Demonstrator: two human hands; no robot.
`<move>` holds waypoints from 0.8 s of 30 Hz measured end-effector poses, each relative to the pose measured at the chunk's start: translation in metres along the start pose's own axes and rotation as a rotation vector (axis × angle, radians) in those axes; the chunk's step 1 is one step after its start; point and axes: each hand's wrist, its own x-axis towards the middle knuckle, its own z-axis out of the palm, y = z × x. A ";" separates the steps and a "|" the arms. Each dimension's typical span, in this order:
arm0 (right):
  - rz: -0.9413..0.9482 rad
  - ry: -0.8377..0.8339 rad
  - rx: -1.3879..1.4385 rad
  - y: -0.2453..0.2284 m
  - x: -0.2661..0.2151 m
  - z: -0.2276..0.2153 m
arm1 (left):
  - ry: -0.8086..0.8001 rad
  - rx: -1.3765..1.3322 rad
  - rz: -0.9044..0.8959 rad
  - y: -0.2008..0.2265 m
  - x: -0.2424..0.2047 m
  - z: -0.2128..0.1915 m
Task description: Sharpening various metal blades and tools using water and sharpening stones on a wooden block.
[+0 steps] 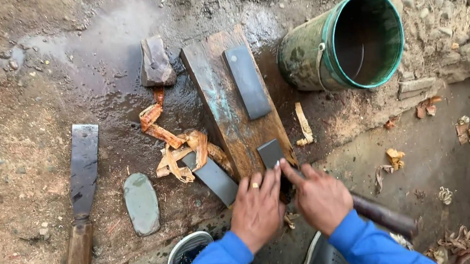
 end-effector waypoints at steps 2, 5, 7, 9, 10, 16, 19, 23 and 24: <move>-0.043 0.127 0.026 0.003 0.014 -0.007 | 0.071 0.034 0.001 -0.006 0.013 -0.008; -0.023 0.161 0.040 -0.003 -0.009 0.007 | 0.078 0.047 0.015 0.006 -0.001 -0.020; -0.029 0.161 0.023 0.001 -0.003 0.010 | 0.095 0.063 0.022 0.002 -0.002 -0.007; -0.025 0.107 0.017 0.004 0.005 0.009 | 0.067 0.048 0.016 0.000 0.001 0.000; -0.027 0.125 0.017 0.004 0.010 0.006 | 0.077 0.051 0.012 -0.003 0.006 -0.001; 0.008 0.098 0.032 -0.004 -0.010 0.002 | -0.009 0.016 -0.008 0.007 -0.005 -0.006; 0.000 0.064 0.017 -0.001 0.006 -0.004 | -0.003 -0.011 -0.018 0.002 0.008 -0.006; 0.002 0.169 0.041 -0.004 0.000 0.002 | 0.074 0.049 -0.023 0.008 0.006 -0.014; -0.003 0.196 0.036 -0.002 -0.004 0.008 | 0.096 0.064 -0.017 0.008 0.003 -0.012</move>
